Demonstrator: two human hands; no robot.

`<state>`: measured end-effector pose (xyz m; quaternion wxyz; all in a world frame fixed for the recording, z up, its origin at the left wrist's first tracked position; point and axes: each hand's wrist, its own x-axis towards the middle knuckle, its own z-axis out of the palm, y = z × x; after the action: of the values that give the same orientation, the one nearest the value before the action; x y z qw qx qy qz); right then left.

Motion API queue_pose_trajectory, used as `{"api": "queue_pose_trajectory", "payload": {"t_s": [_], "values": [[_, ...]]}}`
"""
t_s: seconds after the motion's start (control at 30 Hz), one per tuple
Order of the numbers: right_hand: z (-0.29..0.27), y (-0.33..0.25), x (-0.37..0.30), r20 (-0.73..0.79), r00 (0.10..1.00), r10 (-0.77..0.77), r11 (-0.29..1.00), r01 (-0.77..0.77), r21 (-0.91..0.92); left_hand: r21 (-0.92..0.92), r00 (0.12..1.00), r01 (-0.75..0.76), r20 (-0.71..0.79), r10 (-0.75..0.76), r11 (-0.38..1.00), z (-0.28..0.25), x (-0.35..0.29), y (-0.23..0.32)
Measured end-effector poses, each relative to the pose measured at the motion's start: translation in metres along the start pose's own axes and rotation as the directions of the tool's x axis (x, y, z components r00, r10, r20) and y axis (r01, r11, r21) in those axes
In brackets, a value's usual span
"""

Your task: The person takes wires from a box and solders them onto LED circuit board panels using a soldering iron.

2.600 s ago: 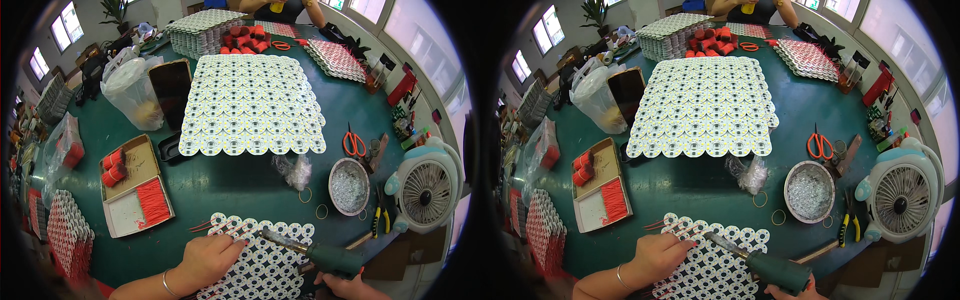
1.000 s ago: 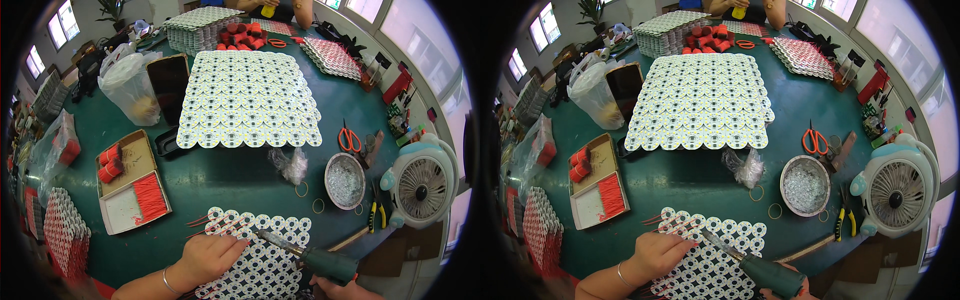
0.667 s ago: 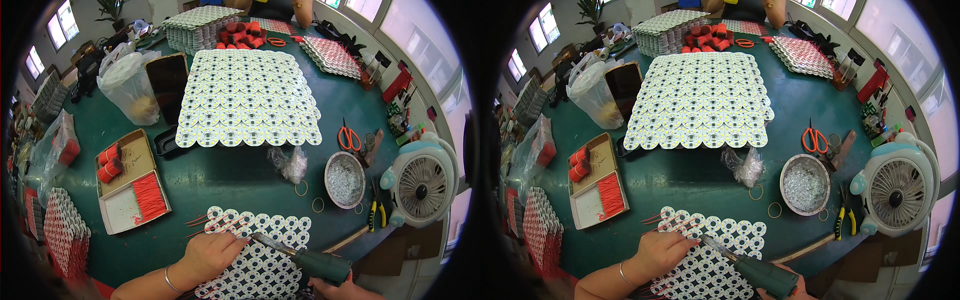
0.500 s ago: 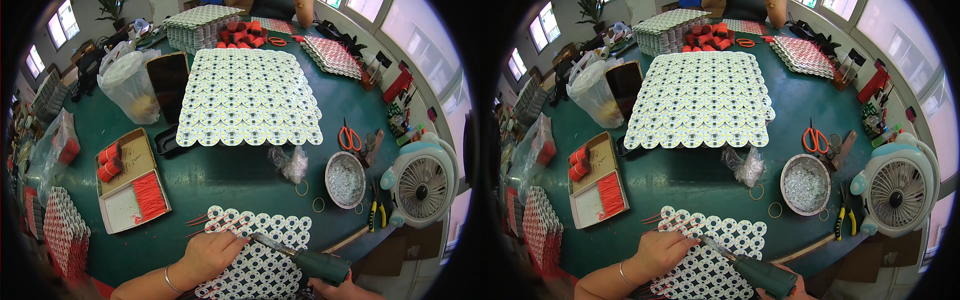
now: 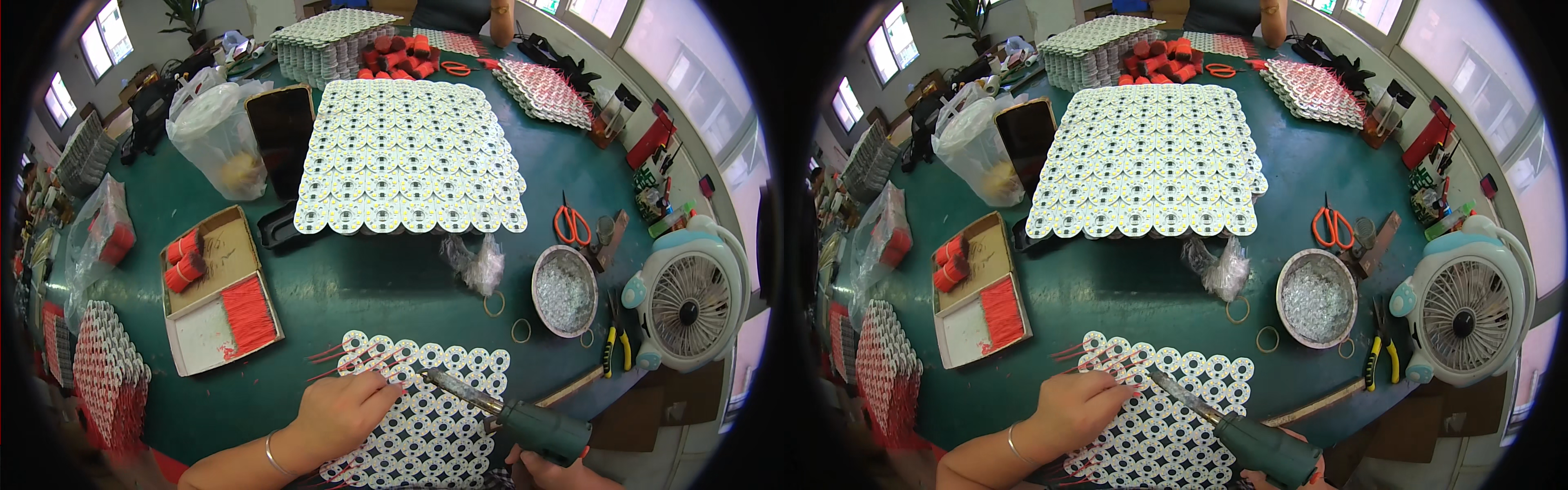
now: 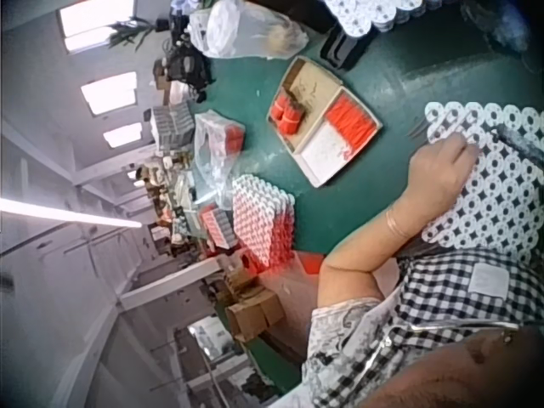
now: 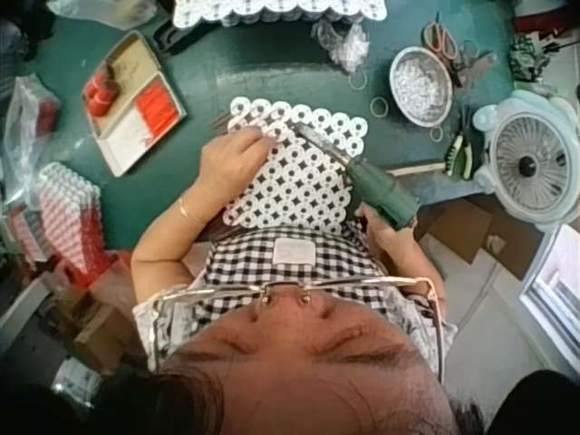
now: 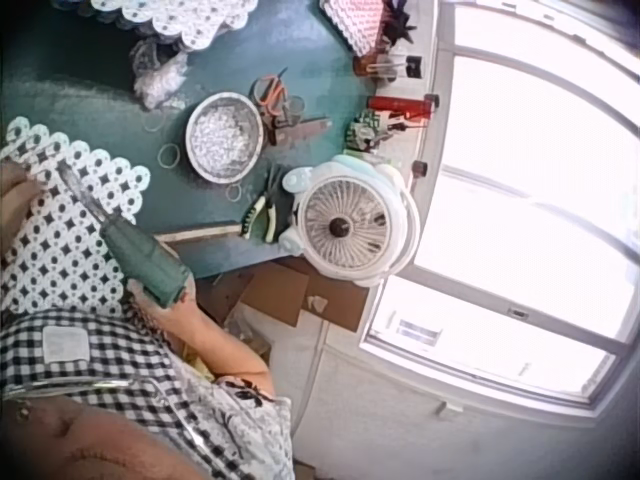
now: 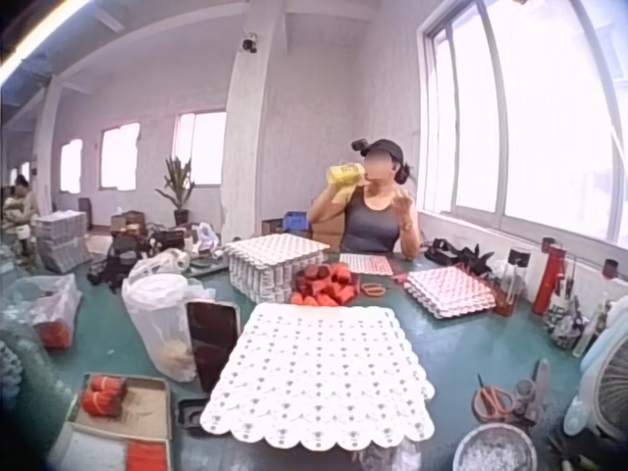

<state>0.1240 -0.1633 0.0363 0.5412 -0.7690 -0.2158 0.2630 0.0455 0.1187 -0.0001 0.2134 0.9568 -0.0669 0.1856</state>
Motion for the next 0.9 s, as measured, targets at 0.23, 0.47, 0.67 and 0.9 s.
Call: {"api": "queue_pose_trajectory", "payload": {"t_s": [0.23,0.47,0.67,0.9], "values": [[-0.001,-0.007,0.01,0.121,0.93,-0.347,0.891,0.367,-0.267,0.028,0.997,0.012,0.079,-0.014,1.0,-0.007,-0.016,0.007],[0.005,-0.007,-0.004,0.064,0.998,-0.014,1.0,0.016,-0.024,-0.029,0.999,0.031,-0.018,-0.031,0.999,-0.001,-0.018,0.008],[0.009,-0.006,-0.001,0.053,0.998,-0.038,0.999,0.038,-0.01,0.024,0.997,0.024,0.07,-0.026,0.999,-0.002,-0.021,0.007],[0.007,-0.003,-0.005,0.062,0.997,0.046,0.999,-0.046,0.013,0.035,0.994,0.032,0.099,-0.036,0.999,-0.001,-0.019,0.007]]}}
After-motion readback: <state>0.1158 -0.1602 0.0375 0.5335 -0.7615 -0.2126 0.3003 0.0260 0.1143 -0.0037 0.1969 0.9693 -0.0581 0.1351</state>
